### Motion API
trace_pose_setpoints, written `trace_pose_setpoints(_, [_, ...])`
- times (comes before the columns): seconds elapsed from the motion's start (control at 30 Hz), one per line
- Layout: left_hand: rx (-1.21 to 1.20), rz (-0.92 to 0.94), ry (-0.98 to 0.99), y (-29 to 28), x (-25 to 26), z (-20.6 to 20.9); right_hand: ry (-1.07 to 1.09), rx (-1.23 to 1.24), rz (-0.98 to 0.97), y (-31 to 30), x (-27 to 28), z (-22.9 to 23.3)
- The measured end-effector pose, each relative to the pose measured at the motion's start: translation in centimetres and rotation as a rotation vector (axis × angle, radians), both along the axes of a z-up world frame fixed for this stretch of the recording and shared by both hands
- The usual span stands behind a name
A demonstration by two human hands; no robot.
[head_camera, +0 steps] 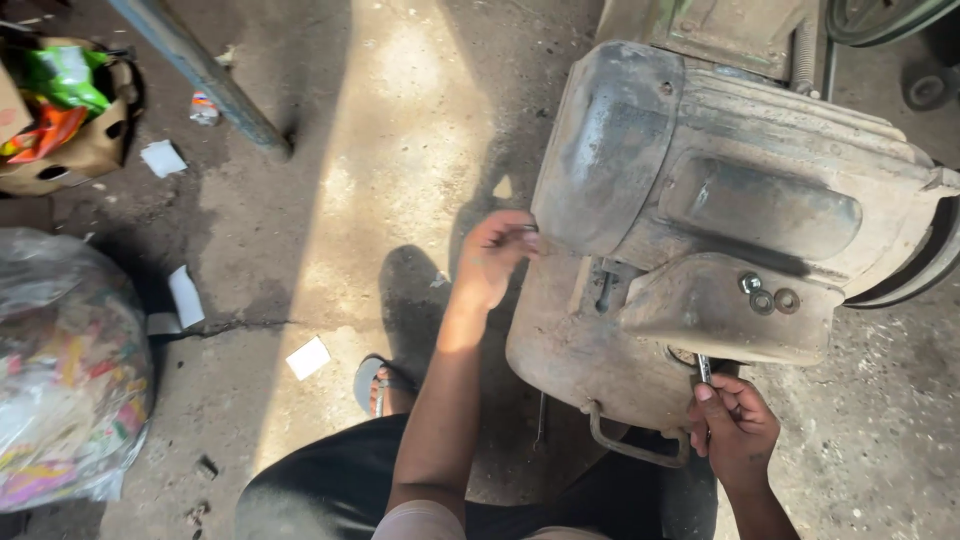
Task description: The person sits on the ground and uses a wrench to tighten bolts on the motor of an air compressor. They adjust the motor's position and continue securing the bolts with the wrench.
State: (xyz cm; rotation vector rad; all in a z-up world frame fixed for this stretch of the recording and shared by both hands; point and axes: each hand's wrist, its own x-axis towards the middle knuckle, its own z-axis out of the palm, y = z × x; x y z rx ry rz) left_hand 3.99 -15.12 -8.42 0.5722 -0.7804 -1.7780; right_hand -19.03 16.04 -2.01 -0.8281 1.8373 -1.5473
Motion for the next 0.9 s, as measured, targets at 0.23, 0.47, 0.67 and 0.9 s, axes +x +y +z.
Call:
trace_pose_setpoints(0.23, [-0.284, 0.088, -0.373, 7.6, -2.0, 7.3, -0.06, 0.038, -0.025, 0.2, 0.9, 0.7])
trace_pose_setpoints(0.47, [-0.597, 0.316, -0.586, 9.5, -7.2, 6.5, -0.024, 0.055, -0.056, 0.6, 1.6, 1.2])
trace_pose_setpoints(0.67, [-0.902, 0.487, -0.785, 9.1, -6.7, 7.2, -0.018, 0.05, -0.048, 0.5, 1.5, 0.9])
trace_pose_setpoints(0.9, [-1.132, 0.678, -0.941, 8.8, -6.5, 9.8, -0.014, 0.02, -0.129, 0.0, 2.3, 1.0])
